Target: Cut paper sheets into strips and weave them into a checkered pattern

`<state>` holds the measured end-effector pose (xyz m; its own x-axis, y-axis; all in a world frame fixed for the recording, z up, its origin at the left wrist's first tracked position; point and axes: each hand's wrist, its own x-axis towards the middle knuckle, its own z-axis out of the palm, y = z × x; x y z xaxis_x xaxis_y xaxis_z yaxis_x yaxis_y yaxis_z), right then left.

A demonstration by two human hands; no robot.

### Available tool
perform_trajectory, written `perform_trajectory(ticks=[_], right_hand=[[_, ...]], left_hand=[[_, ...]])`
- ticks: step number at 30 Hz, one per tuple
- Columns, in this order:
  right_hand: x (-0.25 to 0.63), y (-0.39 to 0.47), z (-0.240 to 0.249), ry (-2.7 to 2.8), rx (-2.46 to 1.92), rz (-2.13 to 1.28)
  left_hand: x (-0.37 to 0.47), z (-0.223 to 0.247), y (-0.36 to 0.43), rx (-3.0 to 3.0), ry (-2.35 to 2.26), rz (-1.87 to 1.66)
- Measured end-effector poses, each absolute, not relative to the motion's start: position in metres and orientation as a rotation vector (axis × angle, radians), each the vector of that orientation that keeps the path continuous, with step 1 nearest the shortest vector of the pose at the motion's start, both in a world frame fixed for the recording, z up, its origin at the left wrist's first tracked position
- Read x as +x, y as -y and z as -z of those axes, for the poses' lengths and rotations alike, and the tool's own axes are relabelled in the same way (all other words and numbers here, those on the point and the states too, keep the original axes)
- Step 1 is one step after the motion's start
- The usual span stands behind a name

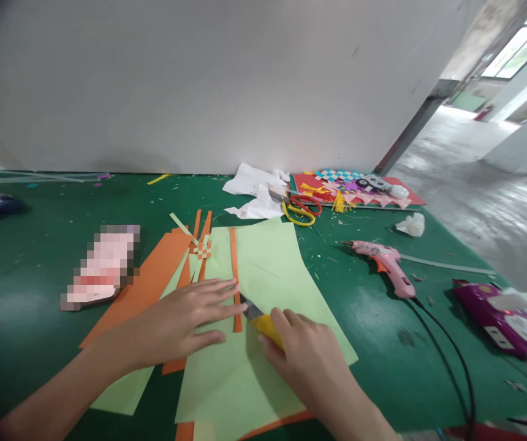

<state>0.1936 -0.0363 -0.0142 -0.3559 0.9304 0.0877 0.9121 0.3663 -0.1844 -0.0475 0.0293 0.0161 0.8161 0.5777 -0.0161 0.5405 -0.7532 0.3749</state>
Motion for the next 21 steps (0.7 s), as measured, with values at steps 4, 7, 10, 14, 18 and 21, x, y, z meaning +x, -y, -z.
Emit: perform_trajectory(ticks=[4,7,10,14,18,21], right_hand=[[0.192,0.040,0.013,2.457,-1.693,-0.170],[0.192,0.039,0.012,2.474,-1.704,-0.152],[0.192,0.039,0.012,2.472,-1.706,-0.145],[0.192,0.039,0.013,2.456,-1.710,-0.141],[0.192,0.039,0.013,2.459,-1.711,-0.156],[0.192,0.039,0.012,2.459,-1.717,-0.163]], left_hand=[[-0.040,-0.004,-0.031,2.662,-0.937,-0.257],[-0.034,0.001,-0.031,2.694,-0.962,-0.332],[-0.030,0.001,-0.031,2.646,-1.008,-0.371],[-0.027,0.000,-0.030,2.584,-1.050,-0.384],[-0.026,0.004,-0.030,2.586,-1.077,-0.397],[-0.025,0.007,-0.029,2.585,-1.085,-0.407]])
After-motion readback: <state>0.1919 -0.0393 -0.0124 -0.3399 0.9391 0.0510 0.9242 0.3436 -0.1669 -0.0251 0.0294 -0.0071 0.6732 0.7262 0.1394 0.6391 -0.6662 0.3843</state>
